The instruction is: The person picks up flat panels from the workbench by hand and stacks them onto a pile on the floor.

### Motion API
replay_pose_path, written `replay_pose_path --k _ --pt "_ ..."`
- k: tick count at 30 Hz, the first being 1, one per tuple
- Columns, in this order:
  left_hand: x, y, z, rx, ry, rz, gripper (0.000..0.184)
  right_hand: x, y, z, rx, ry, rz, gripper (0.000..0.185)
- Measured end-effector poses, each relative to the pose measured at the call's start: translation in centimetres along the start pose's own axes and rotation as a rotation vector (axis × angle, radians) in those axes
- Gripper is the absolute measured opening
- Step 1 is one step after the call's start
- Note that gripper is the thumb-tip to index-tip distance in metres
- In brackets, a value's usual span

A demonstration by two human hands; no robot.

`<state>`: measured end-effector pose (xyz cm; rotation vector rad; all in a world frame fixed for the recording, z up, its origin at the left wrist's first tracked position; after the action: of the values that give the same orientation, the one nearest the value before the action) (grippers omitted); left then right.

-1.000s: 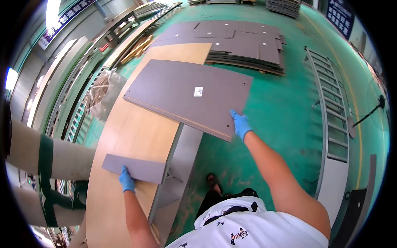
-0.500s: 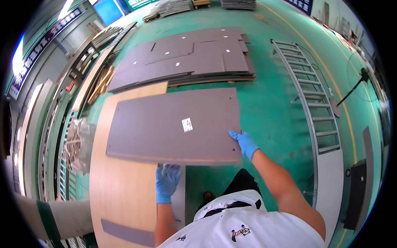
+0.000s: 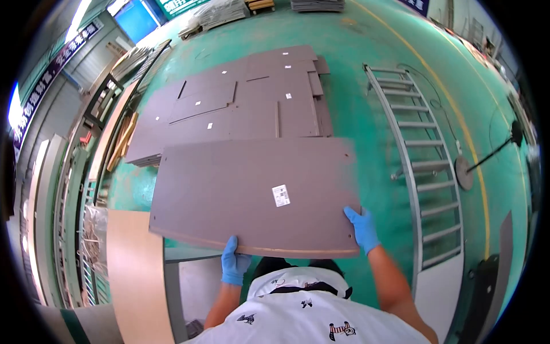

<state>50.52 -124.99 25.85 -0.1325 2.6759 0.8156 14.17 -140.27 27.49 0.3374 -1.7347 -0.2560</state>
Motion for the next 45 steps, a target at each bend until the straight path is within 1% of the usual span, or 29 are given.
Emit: replay_pose_path --k 1,2,4,5,7,8,10,11,13,14,16,17,18,20,21,22,24,26,29,31,36,37,38,39,40,41,42,44,45 --pt "0.4 -3.0 -1.5 -0.014 -0.016 -0.020 0.041 2.3 -2.3 1.3 -0.078 0.014 0.099 0.049" --pt "0.9 -6.1 -4.0 -0.013 0.007 -0.031 0.041 3.2 -5.2 2.2 -0.061 0.033 0.104 0.049" --pt "2.1 -12.2 -9.4 0.042 -0.056 0.018 0.038 2.9 -11.0 4.5 -0.016 -0.236 -0.094 0.046" --pt "2.7 -16.0 -10.4 0.035 -0.030 0.010 0.038 3.3 -13.9 5.4 -0.003 -0.211 -0.099 0.046" --pt "4.5 -26.0 -11.4 0.047 -0.042 0.118 0.035 5.0 -21.0 6.6 -0.046 -0.021 -0.019 0.052" --pt "5.1 -30.9 -12.0 0.056 -0.018 0.102 0.035 5.7 -24.4 6.4 -0.027 -0.001 -0.007 0.052" --pt "7.5 -41.9 -14.2 0.048 0.056 0.215 0.034 8.1 -32.0 7.1 -0.141 0.014 0.109 0.052" --pt "8.0 -46.9 -15.6 0.057 0.083 0.207 0.034 8.4 -35.6 7.0 -0.129 0.038 0.120 0.052" --pt "10.4 -56.4 -18.8 0.081 0.135 0.234 0.037 10.6 -43.7 8.9 -0.230 0.063 0.253 0.050" --pt "11.8 -60.1 -20.4 0.060 0.171 0.246 0.037 12.1 -47.7 10.2 -0.228 0.103 0.234 0.050" --pt "12.2 -67.4 -24.2 0.155 0.172 0.349 0.036 12.2 -55.0 11.5 -0.273 0.212 0.131 0.050" --pt "12.6 -70.6 -24.4 0.074 0.186 0.339 0.037 11.8 -58.0 11.9 -0.269 0.228 0.080 0.050" --pt "12.4 -74.5 -25.4 0.020 0.198 0.309 0.039 12.4 -62.2 11.8 -0.247 0.204 0.122 0.052" --pt "12.0 -81.4 -27.3 -0.001 0.229 0.236 0.038 13.3 -71.0 11.0 -0.203 0.148 0.212 0.055" --pt "11.6 -84.6 -27.5 -0.006 0.248 0.174 0.038 13.0 -74.7 10.0 -0.184 0.150 0.188 0.055" --pt "11.4 -88.4 -27.5 -0.036 0.254 0.156 0.038 12.9 -78.8 9.0 -0.153 0.167 0.192 0.055" --pt "10.8 -95.5 -25.9 -0.209 0.231 0.088 0.039 12.4 -86.6 6.8 -0.091 0.183 0.171 0.055" --pt "9.2 -102.0 -25.2 -0.251 0.222 0.043 0.037 11.4 -95.4 3.9 -0.030 0.135 0.133 0.058" --pt "7.9 -108.5 -22.4 -0.344 0.213 -0.059 0.041 8.7 -105.7 0.9 0.063 0.137 0.159 0.059" --pt "6.8 -111.2 -21.2 -0.458 0.168 -0.095 0.043 6.9 -111.1 -1.7 0.112 0.116 0.113 0.058" --pt "6.2 -115.0 -14.5 -0.621 0.048 -0.130 0.054 1.8 -117.2 -3.8 0.174 0.220 0.112 0.056" --pt "6.0 -115.7 -13.6 -0.661 0.033 -0.107 0.042 0.5 -118.2 -3.9 0.174 0.172 0.092 0.048" --pt "6.1 -116.0 -13.3 -0.673 0.036 -0.100 0.042 -0.6 -119.0 -3.9 0.173 0.123 0.077 0.041" --pt "5.7 -115.8 -13.1 -0.748 -0.062 -0.102 0.049 -1.8 -119.9 -3.5 0.174 0.129 0.067 0.041" --pt "4.8 -115.6 -13.0 -0.818 -0.162 -0.107 0.057 -4.0 -121.0 -2.8 0.166 0.195 -0.028 0.033" --pt "4.5 -116.3 -10.5 -0.838 -0.262 -0.024 0.051 -5.7 -121.7 -2.2 0.158 0.259 -0.118 0.030" --pt "3.7 -115.7 -12.1 -0.840 -0.261 -0.025 0.051 -6.3 -122.3 -2.3 0.160 0.259 -0.119 0.030" --pt "2.6 -113.9 -15.2 -0.931 -0.605 0.097 0.054 -7.7 -123.5 -2.2 0.192 0.489 -0.163 0.043" --pt "2.4 -113.4 -15.2 -0.928 -0.603 0.094 0.054 -7.8 -124.0 -2.6 0.193 0.490 -0.158 0.043"
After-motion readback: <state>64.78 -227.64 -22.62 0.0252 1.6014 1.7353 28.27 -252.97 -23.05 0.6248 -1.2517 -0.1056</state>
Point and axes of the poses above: each hand's wrist, its own y-axis away from the middle knuckle, its own z-axis out of the back of the hand, x = y × z, the point moved 9 cm from there along -y, towards the middle knuckle, and after that the axes turned 4 degrees about z, right-handed, at the moved point
